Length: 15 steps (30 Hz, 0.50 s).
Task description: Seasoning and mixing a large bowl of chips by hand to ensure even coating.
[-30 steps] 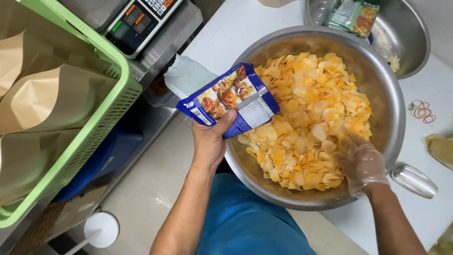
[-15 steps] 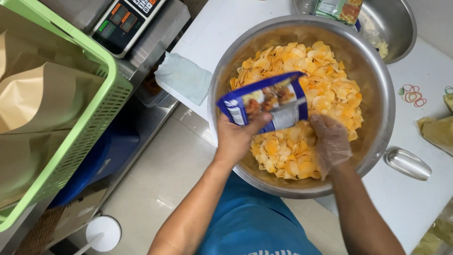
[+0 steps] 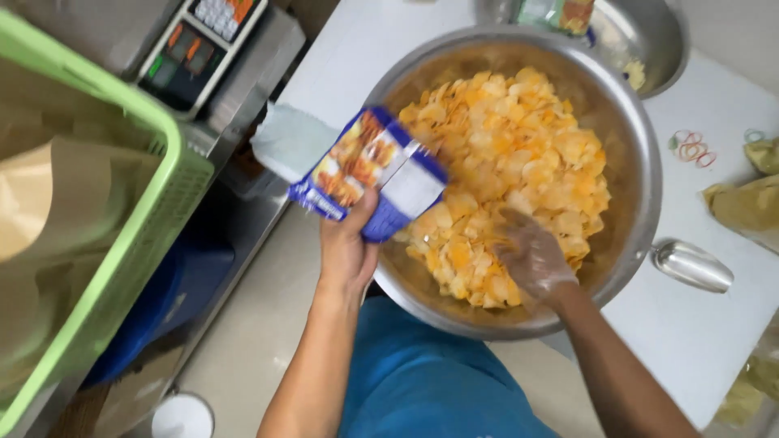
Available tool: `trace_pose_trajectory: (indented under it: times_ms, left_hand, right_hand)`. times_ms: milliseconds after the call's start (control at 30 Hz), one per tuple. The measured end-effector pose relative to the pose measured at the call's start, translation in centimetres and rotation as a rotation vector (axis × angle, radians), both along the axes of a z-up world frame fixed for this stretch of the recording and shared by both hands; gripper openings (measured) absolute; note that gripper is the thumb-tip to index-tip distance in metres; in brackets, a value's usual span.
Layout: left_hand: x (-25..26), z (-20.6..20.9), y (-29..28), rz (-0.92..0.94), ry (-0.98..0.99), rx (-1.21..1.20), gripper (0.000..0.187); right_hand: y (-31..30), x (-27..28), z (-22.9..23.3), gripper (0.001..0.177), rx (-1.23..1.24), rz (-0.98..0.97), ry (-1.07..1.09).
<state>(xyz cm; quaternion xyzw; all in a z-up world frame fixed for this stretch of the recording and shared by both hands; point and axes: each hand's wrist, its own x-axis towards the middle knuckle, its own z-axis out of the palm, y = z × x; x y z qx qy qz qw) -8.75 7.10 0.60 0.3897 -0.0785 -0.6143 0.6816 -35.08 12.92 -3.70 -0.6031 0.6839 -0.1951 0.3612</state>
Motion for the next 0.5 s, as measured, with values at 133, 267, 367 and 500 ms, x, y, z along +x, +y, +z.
trace_pose_trajectory:
  times_ms: [133,267,367,500]
  left_hand:
    - [-0.9,-1.7,0.5,-0.065,0.051,0.103,0.049]
    - [-4.1,-3.7,2.9,-0.177,0.076,0.158,0.055]
    - [-5.4,-4.5,3.3,-0.306,0.117,0.152,0.047]
    - [-5.4,-7.3,2.8,-0.492,0.193,0.042,0.054]
  right_hand:
    - [0.6,1.8,0.5,0.031,-0.19,-0.412,-0.199]
    - [-0.4,5.6,8.1,0.025,-0.147,-0.298,-0.358]
    - [-0.8,5.3,8.6,0.024,-0.258,-0.237,-0.255]
    - [-1.2,3.7,8.5,0.025,-0.485,-0.099,-0.14]
